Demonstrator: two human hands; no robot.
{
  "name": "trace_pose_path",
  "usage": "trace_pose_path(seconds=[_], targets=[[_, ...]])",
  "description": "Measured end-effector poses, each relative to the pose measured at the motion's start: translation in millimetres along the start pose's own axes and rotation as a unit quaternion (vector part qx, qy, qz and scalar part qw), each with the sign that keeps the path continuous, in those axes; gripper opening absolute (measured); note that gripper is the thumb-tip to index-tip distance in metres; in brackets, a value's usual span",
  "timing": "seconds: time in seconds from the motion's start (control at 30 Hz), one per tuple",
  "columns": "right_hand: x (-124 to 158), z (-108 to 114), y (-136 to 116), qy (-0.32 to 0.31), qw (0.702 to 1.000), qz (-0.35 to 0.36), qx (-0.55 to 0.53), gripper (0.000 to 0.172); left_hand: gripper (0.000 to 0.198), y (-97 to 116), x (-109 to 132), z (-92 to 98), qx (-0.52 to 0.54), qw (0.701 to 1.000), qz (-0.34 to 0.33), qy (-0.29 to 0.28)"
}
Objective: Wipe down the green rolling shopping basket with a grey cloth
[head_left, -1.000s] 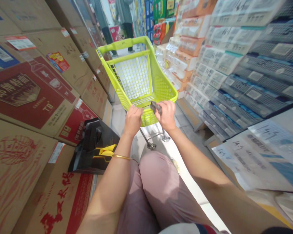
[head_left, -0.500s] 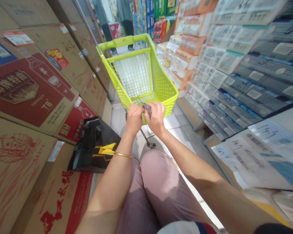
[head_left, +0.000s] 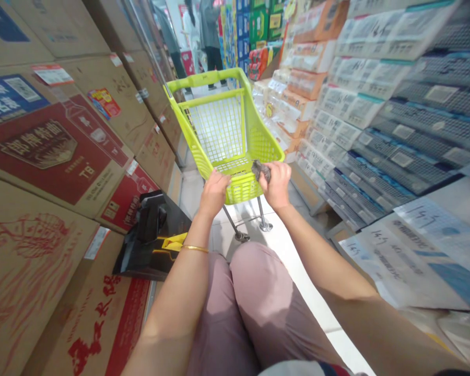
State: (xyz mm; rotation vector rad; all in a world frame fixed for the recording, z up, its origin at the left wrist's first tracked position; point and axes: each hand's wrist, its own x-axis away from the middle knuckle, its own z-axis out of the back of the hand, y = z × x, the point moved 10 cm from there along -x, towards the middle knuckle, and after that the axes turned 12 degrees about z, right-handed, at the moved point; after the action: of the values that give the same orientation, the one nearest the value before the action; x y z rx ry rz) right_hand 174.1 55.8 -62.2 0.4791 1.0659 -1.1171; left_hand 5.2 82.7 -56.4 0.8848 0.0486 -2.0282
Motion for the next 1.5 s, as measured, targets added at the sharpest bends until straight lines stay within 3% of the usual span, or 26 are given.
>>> trace_pose_path(seconds=[0.17, 0.33, 0.53, 0.77, 1.03, 1.23, 1.5], targets=[[-3, -1, -7, -0.002, 1.000, 0.000, -0.007, 0.024, 0.030, -8, 1, 7.0, -0.007, 1.000, 0.002, 0.000], [-4, -10, -25, -0.009, 1.000, 0.013, -0.018, 0.025, 0.031, -15, 26, 24.9, -0.050, 0.993, 0.061, 0.084], [-5, -16, -37, -0.017, 0.999, 0.036, -0.017, 0.026, 0.027, -18, 60, 14.9, -0.083, 0.986, 0.068, 0.131], [-6, -21, -42, -0.024, 0.998, 0.050, -0.016, 0.028, 0.032, -40, 56, -3.1, -0.107, 0.979, 0.131, 0.111], [5, -25, -49, -0.005, 0.995, 0.091, -0.040, 0.028, 0.037, -41, 58, -16.3, -0.097, 0.984, 0.132, 0.077], [19, -42, -74, -0.032, 0.983, 0.178, -0.044, 0.027, 0.034, -50, 53, -25.7, -0.112, 0.980, 0.137, 0.088], [-3, -72, -76, -0.041, 0.983, 0.177, -0.018, 0.027, 0.027, -62, 46, -37.0, -0.083, 0.981, 0.141, 0.105]])
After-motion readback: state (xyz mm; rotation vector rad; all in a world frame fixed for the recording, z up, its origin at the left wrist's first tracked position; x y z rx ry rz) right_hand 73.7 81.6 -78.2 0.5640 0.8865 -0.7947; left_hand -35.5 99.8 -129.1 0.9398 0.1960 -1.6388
